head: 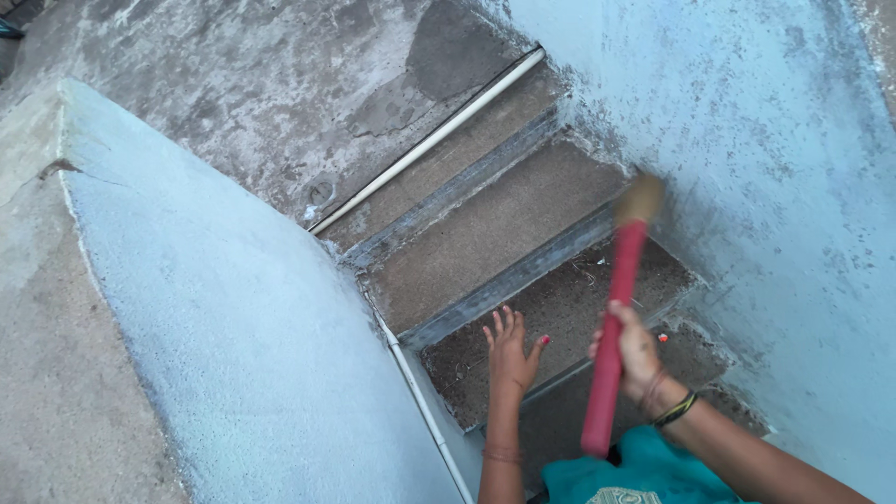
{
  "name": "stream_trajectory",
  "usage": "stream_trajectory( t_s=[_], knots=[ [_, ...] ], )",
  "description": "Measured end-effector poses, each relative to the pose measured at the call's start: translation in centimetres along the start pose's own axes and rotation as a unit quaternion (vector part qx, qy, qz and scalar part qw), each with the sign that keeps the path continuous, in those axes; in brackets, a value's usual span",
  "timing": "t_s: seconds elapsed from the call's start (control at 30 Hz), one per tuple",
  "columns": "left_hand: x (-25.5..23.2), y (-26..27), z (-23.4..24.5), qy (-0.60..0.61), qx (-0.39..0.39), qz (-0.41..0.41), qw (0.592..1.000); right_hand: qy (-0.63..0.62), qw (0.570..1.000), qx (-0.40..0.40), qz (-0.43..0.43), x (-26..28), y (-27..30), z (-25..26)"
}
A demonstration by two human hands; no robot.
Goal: The person sweeps the steps of a concrete staircase using a hand broom, moving debris downward.
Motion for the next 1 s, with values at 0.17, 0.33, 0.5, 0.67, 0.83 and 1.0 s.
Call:
stream_trajectory(
  t_s=[0.17,0.33,0.5,0.67,0.83,1.0],
  knots=[
    [-0.9,-0.1,0.3,0.008,-0.02,-0.026,0.999,0.181,0.978,0.094,0.037,2.1,-3.2,-2.9],
    [-1.2,-0.1,0.3,0.017,-0.015,-0.03,0.999,0.298,0.952,0.043,0.053,5.7,-6.2,4.0],
    [-0.2,0.3,-0.1,-0.002,0.008,-0.006,1.0,0.354,0.934,-0.029,0.025,5.4,-0.7,12.5],
    [-0.4,-0.4,0.2,-0.004,0.003,-0.01,1.0,0.665,0.74,0.026,0.096,7.5,2.3,14.2],
    [-0.6,-1.1,0.2,-0.009,-0.038,-0.05,0.998,0.799,0.563,-0.011,0.21,7.6,-6.5,15.1],
    [3.3,0.2,0.0,-0.007,-0.055,-0.015,0.998,0.77,0.601,0.079,0.198,4.4,-7.9,18.6]
  ],
)
Point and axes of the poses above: each hand's wrist, its own y-axis away from the middle knuckle, its own z-axis out of the back of the hand, x = y × z, the point moved 6 cm from there along -y, towards the middle knuckle, and after that the axes turned 9 degrees about z, right-handed, at the moved point
